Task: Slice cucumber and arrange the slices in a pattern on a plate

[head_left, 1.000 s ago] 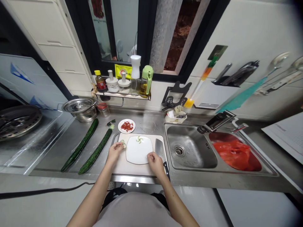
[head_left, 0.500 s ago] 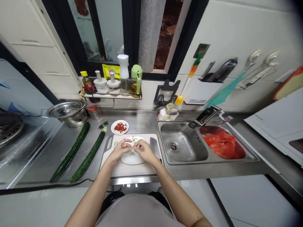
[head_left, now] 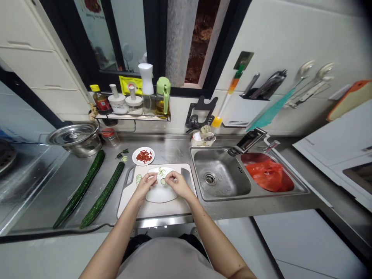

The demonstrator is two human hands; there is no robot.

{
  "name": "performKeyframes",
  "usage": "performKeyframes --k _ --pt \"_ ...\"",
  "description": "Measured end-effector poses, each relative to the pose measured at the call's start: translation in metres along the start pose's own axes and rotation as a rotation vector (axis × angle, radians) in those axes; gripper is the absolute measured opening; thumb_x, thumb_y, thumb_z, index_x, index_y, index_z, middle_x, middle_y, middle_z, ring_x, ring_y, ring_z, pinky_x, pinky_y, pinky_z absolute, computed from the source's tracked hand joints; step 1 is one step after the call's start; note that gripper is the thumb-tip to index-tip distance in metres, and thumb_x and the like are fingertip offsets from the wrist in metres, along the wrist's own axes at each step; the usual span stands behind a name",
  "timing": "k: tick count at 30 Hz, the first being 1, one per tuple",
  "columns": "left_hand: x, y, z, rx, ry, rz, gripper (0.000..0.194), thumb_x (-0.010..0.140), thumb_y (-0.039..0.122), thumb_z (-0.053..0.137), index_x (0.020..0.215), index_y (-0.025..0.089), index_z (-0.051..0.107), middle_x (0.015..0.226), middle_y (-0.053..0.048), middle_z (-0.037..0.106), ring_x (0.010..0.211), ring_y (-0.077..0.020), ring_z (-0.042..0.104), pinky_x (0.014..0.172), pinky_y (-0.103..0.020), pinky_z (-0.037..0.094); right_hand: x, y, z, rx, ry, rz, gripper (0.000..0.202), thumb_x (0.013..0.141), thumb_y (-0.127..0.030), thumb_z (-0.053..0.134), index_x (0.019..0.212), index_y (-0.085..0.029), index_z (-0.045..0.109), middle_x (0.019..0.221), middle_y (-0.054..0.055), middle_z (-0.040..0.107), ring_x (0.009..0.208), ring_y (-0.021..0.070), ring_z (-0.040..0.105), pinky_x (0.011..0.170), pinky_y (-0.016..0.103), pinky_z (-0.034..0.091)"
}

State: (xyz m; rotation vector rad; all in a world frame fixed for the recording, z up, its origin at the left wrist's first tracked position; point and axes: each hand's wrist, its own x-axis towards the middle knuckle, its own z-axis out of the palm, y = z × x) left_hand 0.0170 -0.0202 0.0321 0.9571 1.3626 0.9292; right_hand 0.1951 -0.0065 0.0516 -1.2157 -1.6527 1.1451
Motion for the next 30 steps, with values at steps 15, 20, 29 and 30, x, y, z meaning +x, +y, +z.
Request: performKeyframes --k 15,20,29,30 --pt "-0.015 -0.012 0.019 -0.397 -0.171 -0.304 0.048 0.072 0.035 0.072 0.113 0.02 0.053 0.077 0.001 0.064 0.056 -0.0044 0.054 0.044 -0.013 0.027 -0.017 0.015 -0.009 -0.106 -0.118 -0.079 0.008 0.083 -0.024 0.058 0.077 -0.019 0.059 0.076 -0.001 0.06 0.076 0.0129 0.052 0.074 0.025 0.04" --pt "-0.01 -0.013 0.02 -0.395 -0.177 -0.382 0.046 0.073 0.032 0.072 0.113 0.021 0.053 0.081 0.0 0.065 0.056 -0.004 0.056 0.042 -0.012 0.025 -0.018 0.017 -0.01 -0.18 -0.151 -0.12 0.007 0.085 -0.022 0.057 0.079 -0.019 0.058 0.08 0.0 0.06 0.079 0.0139 0.052 0.078 0.026 0.039" --pt "-0.006 -0.022 0.026 -0.497 -0.219 -0.384 0.051 0.067 0.023 0.076 0.113 0.02 0.055 0.076 0.001 0.063 0.056 -0.0043 0.056 0.044 -0.012 0.031 -0.016 0.022 -0.017 -0.269 -0.167 -0.19 0.006 0.087 -0.022 0.055 0.082 -0.019 0.058 0.085 0.001 0.06 0.085 0.0151 0.052 0.081 0.028 0.038" --pt "-0.005 -0.023 0.027 -0.482 -0.202 -0.351 0.054 0.066 0.024 0.077 0.115 0.021 0.055 0.075 0.002 0.063 0.057 -0.0042 0.056 0.045 -0.012 0.03 -0.017 0.024 -0.016 -0.256 -0.152 -0.174 0.006 0.086 -0.021 0.054 0.081 -0.019 0.057 0.083 0.001 0.059 0.083 0.0146 0.052 0.08 0.027 0.038"
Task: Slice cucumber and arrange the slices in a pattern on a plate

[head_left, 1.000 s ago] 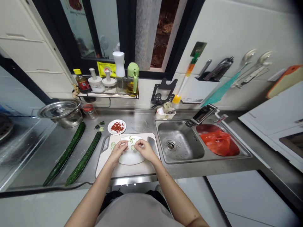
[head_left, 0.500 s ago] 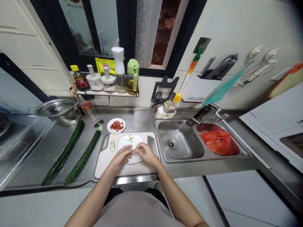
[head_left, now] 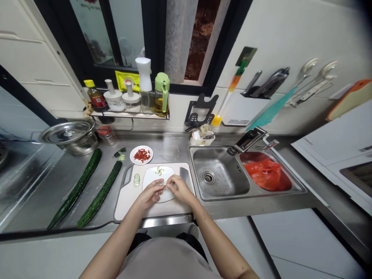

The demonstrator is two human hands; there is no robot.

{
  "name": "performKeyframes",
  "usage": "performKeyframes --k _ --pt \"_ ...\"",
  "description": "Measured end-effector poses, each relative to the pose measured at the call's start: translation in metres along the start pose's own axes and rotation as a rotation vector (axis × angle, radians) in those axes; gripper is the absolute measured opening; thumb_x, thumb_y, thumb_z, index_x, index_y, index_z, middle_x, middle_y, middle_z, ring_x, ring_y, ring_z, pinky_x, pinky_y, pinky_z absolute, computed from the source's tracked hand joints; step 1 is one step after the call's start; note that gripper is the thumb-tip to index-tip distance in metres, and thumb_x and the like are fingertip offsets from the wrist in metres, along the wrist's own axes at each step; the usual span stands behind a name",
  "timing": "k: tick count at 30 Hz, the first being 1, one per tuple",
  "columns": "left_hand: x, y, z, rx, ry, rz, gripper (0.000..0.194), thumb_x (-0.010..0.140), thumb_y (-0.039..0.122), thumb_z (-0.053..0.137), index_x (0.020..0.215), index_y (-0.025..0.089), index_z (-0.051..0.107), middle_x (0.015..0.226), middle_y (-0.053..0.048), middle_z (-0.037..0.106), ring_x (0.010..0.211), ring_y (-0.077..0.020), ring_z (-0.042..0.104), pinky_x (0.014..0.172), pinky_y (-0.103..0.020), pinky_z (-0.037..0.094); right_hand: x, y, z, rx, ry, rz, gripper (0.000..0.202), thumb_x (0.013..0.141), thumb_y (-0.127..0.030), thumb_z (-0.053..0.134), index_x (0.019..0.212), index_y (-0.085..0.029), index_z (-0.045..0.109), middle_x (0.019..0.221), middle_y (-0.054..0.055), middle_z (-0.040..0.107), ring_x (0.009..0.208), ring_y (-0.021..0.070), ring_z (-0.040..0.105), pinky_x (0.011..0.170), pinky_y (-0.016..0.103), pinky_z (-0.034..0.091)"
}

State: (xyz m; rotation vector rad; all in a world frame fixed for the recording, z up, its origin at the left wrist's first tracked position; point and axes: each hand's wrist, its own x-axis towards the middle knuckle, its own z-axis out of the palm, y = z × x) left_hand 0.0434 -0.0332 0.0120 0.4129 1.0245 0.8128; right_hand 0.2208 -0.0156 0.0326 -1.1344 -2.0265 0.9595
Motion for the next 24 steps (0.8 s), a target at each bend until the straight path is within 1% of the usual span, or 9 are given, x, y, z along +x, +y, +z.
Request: performKeyframes --k 2,5,6,9,11,14,17,21,24 --pt "0.003 0.0 0.0 0.064 0.03 0.075 0.058 0.063 0.025 0.079 0.116 0.021 0.055 0.073 0.003 0.061 0.057 -0.0043 0.054 0.044 -0.013 0.027 -0.001 0.003 0.003 0.057 0.029 0.055 0.007 0.085 -0.022 0.054 0.08 -0.019 0.057 0.08 0.0 0.059 0.078 0.0136 0.052 0.076 0.026 0.039" --pt "0.01 0.001 0.002 0.208 0.06 0.193 0.061 0.059 0.03 0.08 0.114 0.019 0.057 0.07 0.004 0.06 0.053 -0.0044 0.049 0.044 -0.015 0.023 -0.003 0.009 0.01 0.179 0.078 0.176 0.007 0.083 -0.023 0.054 0.079 -0.018 0.057 0.074 -0.001 0.059 0.07 0.0121 0.052 0.067 0.024 0.04" --pt "0.013 0.002 0.002 0.244 0.062 0.231 0.061 0.058 0.031 0.08 0.113 0.018 0.057 0.069 0.004 0.06 0.052 -0.0045 0.048 0.045 -0.016 0.024 -0.004 0.011 0.012 0.213 0.096 0.214 0.007 0.081 -0.023 0.054 0.078 -0.018 0.058 0.072 -0.001 0.058 0.068 0.0118 0.052 0.065 0.023 0.04" --pt "0.02 0.001 0.003 0.281 0.048 0.327 0.06 0.056 0.03 0.079 0.11 0.016 0.057 0.064 0.005 0.057 0.054 -0.0059 0.049 0.053 -0.018 0.033 -0.005 0.02 0.018 0.279 0.143 0.287 0.005 0.077 -0.023 0.056 0.075 -0.018 0.058 0.067 -0.002 0.058 0.063 0.0109 0.051 0.061 0.022 0.039" --pt "0.024 -0.002 0.004 0.297 0.036 0.368 0.059 0.056 0.029 0.078 0.109 0.015 0.056 0.061 0.007 0.055 0.056 -0.0067 0.05 0.057 -0.019 0.036 -0.006 0.025 0.021 0.309 0.167 0.309 0.005 0.075 -0.022 0.057 0.074 -0.018 0.059 0.066 -0.002 0.058 0.062 0.0107 0.051 0.061 0.022 0.04" --pt "0.029 -0.006 0.006 0.346 0.024 0.413 0.055 0.059 0.029 0.075 0.109 0.015 0.055 0.059 0.008 0.054 0.054 -0.0066 0.049 0.058 -0.02 0.037 -0.007 0.032 0.023 0.353 0.19 0.332 0.006 0.072 -0.023 0.058 0.073 -0.018 0.059 0.065 -0.002 0.059 0.06 0.0108 0.052 0.059 0.022 0.04" --pt "0.034 -0.013 0.006 0.385 0.018 0.464 0.05 0.063 0.029 0.071 0.108 0.016 0.053 0.061 0.007 0.055 0.055 -0.0069 0.048 0.059 -0.021 0.037 -0.01 0.036 0.023 0.398 0.185 0.359 0.006 0.071 -0.024 0.058 0.072 -0.018 0.059 0.061 -0.002 0.058 0.057 0.0106 0.052 0.057 0.022 0.04" --pt "0.044 -0.025 0.003 0.445 0.049 0.535 0.042 0.067 0.029 0.067 0.104 0.017 0.053 0.063 0.007 0.054 0.055 -0.0074 0.047 0.059 -0.021 0.036 -0.012 0.038 0.025 0.422 0.177 0.402 0.005 0.071 -0.023 0.057 0.071 -0.018 0.057 0.057 -0.003 0.058 0.054 0.0102 0.052 0.055 0.021 0.04" --pt "0.051 -0.031 0.002 0.511 0.082 0.553 0.037 0.069 0.026 0.063 0.104 0.018 0.054 0.063 0.007 0.052 0.055 -0.0077 0.046 0.06 -0.021 0.036 -0.012 0.042 0.026 0.391 0.185 0.428 0.005 0.071 -0.022 0.056 0.07 -0.018 0.057 0.057 -0.003 0.058 0.054 0.0099 0.052 0.054 0.02 0.04"
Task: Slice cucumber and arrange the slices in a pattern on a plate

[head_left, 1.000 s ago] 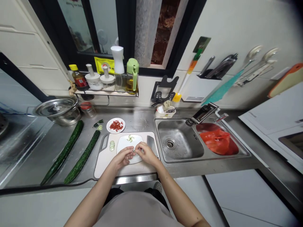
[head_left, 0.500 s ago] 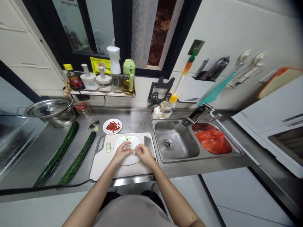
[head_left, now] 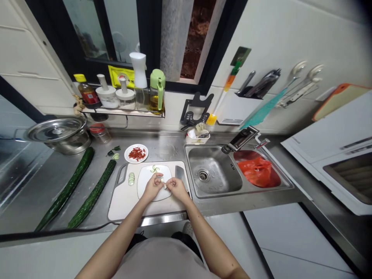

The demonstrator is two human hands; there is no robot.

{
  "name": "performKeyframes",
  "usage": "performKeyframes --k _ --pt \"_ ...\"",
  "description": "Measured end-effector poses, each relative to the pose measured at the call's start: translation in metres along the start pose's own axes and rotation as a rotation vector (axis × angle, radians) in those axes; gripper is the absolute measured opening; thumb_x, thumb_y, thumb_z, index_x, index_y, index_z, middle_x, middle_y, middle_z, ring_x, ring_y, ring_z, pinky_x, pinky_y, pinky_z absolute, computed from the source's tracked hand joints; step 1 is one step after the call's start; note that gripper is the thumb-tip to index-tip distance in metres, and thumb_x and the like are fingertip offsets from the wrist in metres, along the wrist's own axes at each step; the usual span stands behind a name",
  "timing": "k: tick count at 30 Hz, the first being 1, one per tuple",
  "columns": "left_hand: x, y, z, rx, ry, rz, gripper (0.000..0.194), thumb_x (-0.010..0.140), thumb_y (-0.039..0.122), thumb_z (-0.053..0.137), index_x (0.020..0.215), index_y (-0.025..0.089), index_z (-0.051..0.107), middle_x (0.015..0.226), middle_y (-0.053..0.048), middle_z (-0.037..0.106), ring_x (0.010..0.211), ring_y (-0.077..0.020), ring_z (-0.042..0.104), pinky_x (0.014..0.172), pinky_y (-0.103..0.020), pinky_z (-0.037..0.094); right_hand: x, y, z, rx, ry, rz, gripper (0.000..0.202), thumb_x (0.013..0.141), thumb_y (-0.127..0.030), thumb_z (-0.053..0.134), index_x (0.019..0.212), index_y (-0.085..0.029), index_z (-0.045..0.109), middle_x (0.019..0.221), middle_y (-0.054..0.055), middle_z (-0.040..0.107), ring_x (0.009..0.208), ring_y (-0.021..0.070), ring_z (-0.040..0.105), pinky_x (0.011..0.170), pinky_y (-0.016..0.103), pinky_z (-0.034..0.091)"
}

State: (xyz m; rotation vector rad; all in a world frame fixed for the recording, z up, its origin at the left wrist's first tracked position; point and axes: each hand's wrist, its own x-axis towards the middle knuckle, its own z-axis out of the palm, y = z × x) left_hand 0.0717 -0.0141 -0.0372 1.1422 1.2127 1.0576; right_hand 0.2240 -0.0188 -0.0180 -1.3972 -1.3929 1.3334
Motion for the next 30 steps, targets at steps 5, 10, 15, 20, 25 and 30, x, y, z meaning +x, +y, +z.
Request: performKeyframes --k 5,10,15,20,25,30 --pt "0.007 -0.004 0.005 0.231 0.02 -0.043 0.031 0.071 0.021 0.061 0.101 0.019 0.058 0.066 0.006 0.056 0.057 -0.0089 0.048 0.063 -0.022 0.037 0.004 0.005 -0.003 -0.264 0.091 0.026 0.009 0.073 -0.02 0.054 0.07 -0.016 0.062 0.063 0.0 0.063 0.059 0.0111 0.055 0.057 0.02 0.041" --pt "0.014 0.004 0.01 0.492 0.016 -0.085 0.025 0.074 0.017 0.061 0.099 0.021 0.062 0.072 0.003 0.063 0.064 -0.0114 0.054 0.066 -0.023 0.038 0.008 0.004 -0.004 -0.541 0.124 0.069 0.012 0.078 -0.019 0.054 0.075 -0.016 0.065 0.071 0.002 0.067 0.065 0.0125 0.058 0.06 0.021 0.038" --pt "0.017 0.011 0.014 0.756 -0.033 -0.024 0.025 0.078 0.018 0.058 0.102 0.023 0.063 0.084 -0.001 0.067 0.083 -0.0176 0.059 0.074 -0.027 0.04 0.008 0.002 0.0 -0.787 0.117 0.101 0.015 0.085 -0.022 0.052 0.086 -0.017 0.066 0.075 0.003 0.068 0.07 0.0143 0.06 0.061 0.022 0.033" --pt "0.017 0.012 0.016 0.9 -0.049 0.028 0.021 0.082 0.025 0.056 0.102 0.022 0.064 0.09 -0.005 0.066 0.096 -0.0216 0.056 0.08 -0.029 0.04 0.004 0.001 0.0 -0.945 0.077 0.098 0.02 0.09 -0.027 0.048 0.1 -0.02 0.064 0.08 0.004 0.068 0.077 0.0166 0.061 0.063 0.023 0.031" --pt "0.015 0.011 0.01 0.918 -0.045 0.04 0.022 0.085 0.029 0.055 0.103 0.022 0.064 0.092 -0.005 0.065 0.095 -0.0219 0.055 0.081 -0.03 0.04 -0.005 -0.001 0.001 -0.983 0.062 0.026 0.022 0.093 -0.027 0.045 0.105 -0.022 0.062 0.091 0.004 0.069 0.084 0.0163 0.061 0.066 0.023 0.032" --pt "0.009 0.01 0.004 0.924 -0.008 0.043 0.022 0.087 0.031 0.053 0.102 0.023 0.067 0.094 -0.006 0.065 0.096 -0.0231 0.053 0.082 -0.031 0.04 -0.015 -0.004 0.006 -1.031 0.053 0.002 0.024 0.094 -0.028 0.041 0.104 -0.024 0.064 0.094 0.005 0.069 0.086 0.0172 0.061 0.068 0.024 0.034"
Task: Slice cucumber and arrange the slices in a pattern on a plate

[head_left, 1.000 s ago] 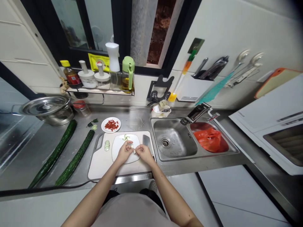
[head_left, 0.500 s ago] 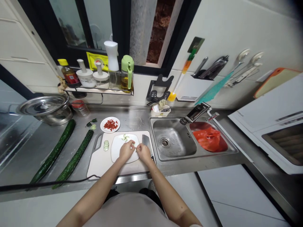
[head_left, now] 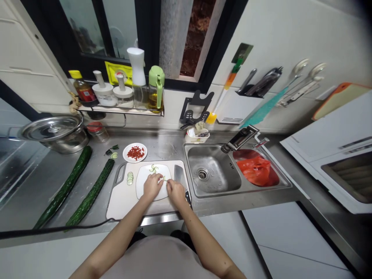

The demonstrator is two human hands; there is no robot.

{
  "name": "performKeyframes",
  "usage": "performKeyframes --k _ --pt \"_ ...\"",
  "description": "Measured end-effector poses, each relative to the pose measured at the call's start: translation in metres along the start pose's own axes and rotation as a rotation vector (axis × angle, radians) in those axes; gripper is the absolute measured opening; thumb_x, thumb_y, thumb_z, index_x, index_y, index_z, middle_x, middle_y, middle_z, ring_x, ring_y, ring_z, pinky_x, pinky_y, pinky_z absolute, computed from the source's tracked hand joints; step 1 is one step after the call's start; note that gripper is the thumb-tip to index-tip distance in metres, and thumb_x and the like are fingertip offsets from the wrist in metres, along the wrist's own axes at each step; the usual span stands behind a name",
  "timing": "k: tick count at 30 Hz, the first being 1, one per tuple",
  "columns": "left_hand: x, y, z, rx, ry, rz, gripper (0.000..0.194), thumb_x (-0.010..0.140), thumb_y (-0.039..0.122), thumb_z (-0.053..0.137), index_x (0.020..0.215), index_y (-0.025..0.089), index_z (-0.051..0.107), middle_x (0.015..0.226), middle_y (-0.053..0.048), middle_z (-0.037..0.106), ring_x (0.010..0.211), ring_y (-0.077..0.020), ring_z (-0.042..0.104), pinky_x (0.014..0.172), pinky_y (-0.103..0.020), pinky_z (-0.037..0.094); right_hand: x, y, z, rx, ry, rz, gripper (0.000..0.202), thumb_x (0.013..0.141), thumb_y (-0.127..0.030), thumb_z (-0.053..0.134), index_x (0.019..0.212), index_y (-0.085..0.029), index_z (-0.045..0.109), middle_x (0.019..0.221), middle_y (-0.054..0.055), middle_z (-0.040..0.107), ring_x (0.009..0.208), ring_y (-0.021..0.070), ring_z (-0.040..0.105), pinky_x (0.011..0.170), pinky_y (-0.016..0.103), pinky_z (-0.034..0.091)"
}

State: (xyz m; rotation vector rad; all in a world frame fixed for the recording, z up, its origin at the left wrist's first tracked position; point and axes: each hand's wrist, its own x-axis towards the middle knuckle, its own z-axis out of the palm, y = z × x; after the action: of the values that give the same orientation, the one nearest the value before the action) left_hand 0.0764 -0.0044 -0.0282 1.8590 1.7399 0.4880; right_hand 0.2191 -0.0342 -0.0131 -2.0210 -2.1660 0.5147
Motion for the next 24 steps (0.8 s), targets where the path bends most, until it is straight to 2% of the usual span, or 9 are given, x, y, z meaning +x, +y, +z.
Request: performKeyframes --k 9,18,24 --pt "0.0052 0.0012 0.0056 0.016 -0.02 -0.022 0.025 0.088 0.034 0.053 0.103 0.024 0.071 0.099 -0.008 0.065 0.101 -0.0242 0.051 0.082 -0.032 0.041 -0.0011 -0.0043 0.0027 -0.085 -0.069 0.031 0.027 0.095 -0.026 0.04 0.109 -0.022 0.063 0.094 0.009 0.07 0.085 0.0178 0.063 0.068 0.024 0.036" --pt "0.0094 0.0007 0.0054 0.041 -0.009 0.02 0.028 0.089 0.032 0.051 0.109 0.025 0.07 0.101 -0.008 0.064 0.103 -0.0243 0.051 0.085 -0.032 0.041 0.0048 -0.0041 0.0037 -0.107 -0.078 0.061 0.03 0.096 -0.028 0.038 0.113 -0.026 0.063 0.092 0.008 0.072 0.081 0.0174 0.065 0.065 0.024 0.036" --pt "0.0076 -0.0017 0.0055 0.058 -0.045 0.073 0.03 0.091 0.034 0.048 0.11 0.029 0.07 0.1 -0.007 0.063 0.103 -0.023 0.05 0.08 -0.029 0.041 0.0055 -0.0039 0.0048 -0.106 -0.057 0.053 0.029 0.096 -0.029 0.038 0.109 -0.024 0.064 0.089 0.008 0.072 0.079 0.0166 0.065 0.064 0.024 0.035"
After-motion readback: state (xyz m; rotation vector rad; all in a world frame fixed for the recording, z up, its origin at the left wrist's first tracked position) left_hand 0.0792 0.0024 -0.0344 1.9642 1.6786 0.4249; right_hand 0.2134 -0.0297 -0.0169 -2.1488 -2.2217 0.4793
